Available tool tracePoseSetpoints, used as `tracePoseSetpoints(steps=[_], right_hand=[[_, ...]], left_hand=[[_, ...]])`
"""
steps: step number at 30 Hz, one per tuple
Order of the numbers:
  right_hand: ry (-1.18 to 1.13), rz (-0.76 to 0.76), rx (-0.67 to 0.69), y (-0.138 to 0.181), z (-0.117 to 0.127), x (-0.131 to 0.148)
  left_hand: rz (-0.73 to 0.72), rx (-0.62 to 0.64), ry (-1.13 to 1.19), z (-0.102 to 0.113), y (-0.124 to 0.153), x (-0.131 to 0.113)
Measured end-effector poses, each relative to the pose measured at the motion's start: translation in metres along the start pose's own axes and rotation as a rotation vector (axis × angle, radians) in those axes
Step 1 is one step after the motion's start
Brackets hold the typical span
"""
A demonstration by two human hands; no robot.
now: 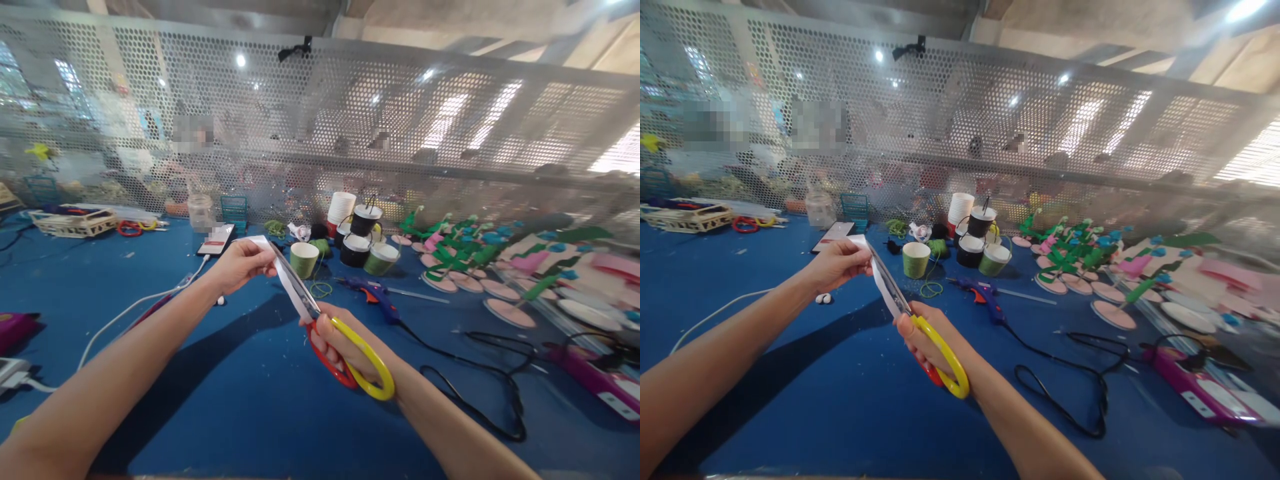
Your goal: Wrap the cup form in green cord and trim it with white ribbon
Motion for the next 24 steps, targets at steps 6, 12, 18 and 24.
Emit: tracePoseSetpoints(steps=[6,12,18,24], right_hand=[[0.106,-0.006,-0.045,0.0002,0.0058,0.0],[0.066,-0.022,-0.056,0.0008,0.0042,-0.0026],[0.069,-0.035,-0.067,0.0,0.0046,-0.0043],[0.099,0.011,-0.051,-0.0017,0.0067,-0.0013]], left_hand=[[0.017,0.018,-0.043,0.002,0.0002,-0.0005],[0.033,0.045,-0.072,0.0004,0.0017,0.0007],[0.036,0.065,-0.068,-0.0026,0.0023,0.0009],[0.051,0.08,-0.051,-0.0051,0.0027,0.0051]])
Point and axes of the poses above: each hand's wrist, its own y-axis away from the middle knuckle, its own z-axis out of the back of the hand, x = y × z, the point moved 10 cm from there along -y, towards the middle knuckle, and after that the axes turned 6 degrees about y, right-handed, at the moved point
